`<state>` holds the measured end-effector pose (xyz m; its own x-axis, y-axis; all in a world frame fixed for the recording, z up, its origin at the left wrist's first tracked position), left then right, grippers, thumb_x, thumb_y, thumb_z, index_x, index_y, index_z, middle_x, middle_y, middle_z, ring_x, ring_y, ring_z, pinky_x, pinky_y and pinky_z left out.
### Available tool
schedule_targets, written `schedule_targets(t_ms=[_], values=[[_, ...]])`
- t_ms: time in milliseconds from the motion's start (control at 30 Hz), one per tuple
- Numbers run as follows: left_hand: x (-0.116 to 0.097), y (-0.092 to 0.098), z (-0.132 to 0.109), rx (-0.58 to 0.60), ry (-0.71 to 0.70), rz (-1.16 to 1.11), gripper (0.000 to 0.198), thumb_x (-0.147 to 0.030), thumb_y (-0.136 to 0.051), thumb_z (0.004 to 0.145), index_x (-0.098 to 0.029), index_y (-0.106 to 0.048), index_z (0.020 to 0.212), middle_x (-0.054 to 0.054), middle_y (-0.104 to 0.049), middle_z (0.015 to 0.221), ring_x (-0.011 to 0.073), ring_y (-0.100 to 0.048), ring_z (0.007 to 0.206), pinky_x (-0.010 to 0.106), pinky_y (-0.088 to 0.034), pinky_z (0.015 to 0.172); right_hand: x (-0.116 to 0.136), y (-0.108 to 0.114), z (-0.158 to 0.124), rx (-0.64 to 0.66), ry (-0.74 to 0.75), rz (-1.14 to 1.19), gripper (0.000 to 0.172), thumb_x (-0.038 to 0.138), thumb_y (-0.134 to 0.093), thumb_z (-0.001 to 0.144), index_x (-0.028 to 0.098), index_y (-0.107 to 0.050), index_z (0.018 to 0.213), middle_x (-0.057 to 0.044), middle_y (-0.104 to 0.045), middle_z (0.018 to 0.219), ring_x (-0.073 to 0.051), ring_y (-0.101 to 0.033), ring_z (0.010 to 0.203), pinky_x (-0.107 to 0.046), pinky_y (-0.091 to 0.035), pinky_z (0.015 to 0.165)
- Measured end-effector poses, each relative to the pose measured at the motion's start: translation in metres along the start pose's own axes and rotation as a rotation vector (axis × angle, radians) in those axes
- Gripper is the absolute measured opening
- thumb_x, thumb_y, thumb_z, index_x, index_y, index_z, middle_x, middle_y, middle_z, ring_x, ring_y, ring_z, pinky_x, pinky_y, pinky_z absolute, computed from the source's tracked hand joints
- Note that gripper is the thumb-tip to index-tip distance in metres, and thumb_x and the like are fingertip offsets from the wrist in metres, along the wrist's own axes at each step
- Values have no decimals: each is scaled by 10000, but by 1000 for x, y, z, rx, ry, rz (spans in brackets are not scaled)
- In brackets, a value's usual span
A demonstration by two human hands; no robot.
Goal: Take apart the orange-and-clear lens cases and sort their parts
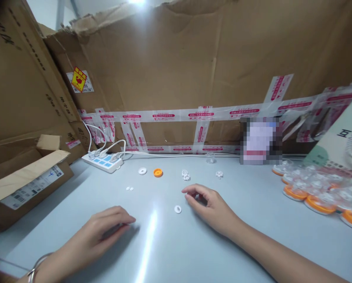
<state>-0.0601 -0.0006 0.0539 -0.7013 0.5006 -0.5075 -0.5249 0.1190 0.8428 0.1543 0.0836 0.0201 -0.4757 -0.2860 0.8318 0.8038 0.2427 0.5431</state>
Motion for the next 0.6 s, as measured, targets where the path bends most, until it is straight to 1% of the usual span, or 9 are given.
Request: schedule_targets(t_ms=[67,167,233,300,367,467,600], values=[[16,12,1,-61,50,17,206,-192,-408,876,-212,-589,971,31,-600,857,123,-569,754,244,-467,661,0,0,0,2,-9,-4,310,461,-474,804,211,-616,919,-28,-616,805,-157,-548,744,-283,-437,685],[45,34,13,-155,122,83,188,-232,-440,858,-187,-597,953,39,-603,859,130,-572,745,258,-471,671,0,0,1,3,-14,-6,310,466,-474,804,212,-618,907,-33,-617,812,-158,-543,737,-290,-442,688],[62,38,26,-126,160,122,190,-254,-485,828,-178,-597,961,45,-600,882,134,-573,741,267,-476,677,1,0,1,5,-5,-7,313,471,-471,804,211,-619,894,-37,-616,822,-161,-542,741,-293,-444,694],[75,38,38,-87,170,138,208,-265,-521,797,-174,-596,969,50,-591,909,138,-573,754,274,-479,688,2,0,1,7,4,-9,321,479,-463,806,209,-618,887,-40,-614,828,-162,-542,745,-293,-445,697],[82,36,48,-69,161,152,210,-276,-542,777,-173,-604,949,52,-581,910,145,-567,766,280,-476,699,3,0,1,5,6,-10,322,480,-459,808,209,-620,877,-40,-613,828,-162,-545,753,-289,-445,701],[88,32,57,-40,142,160,192,-287,-553,767,-179,-619,911,46,-572,878,147,-560,749,278,-470,701,3,1,2,3,7,-10,305,463,-462,810,210,-623,867,-34,-615,831,-157,-548,753,-280,-443,697],[90,26,64,23,130,83,141,-260,-535,776,-176,-627,843,35,-565,830,129,-560,697,249,-470,669,2,1,2,18,10,-21,283,442,-463,814,214,-621,871,-21,-611,813,-147,-543,731,-269,-438,674]])
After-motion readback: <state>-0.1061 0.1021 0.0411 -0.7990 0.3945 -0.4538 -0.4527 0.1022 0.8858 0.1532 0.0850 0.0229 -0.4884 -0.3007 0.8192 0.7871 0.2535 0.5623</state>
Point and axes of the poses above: each hand's wrist, its own z-axis towards the middle knuckle, its own y-axis out of the back of the hand, x = y × z, the point moved 8 cm from there along z, towards the middle knuckle
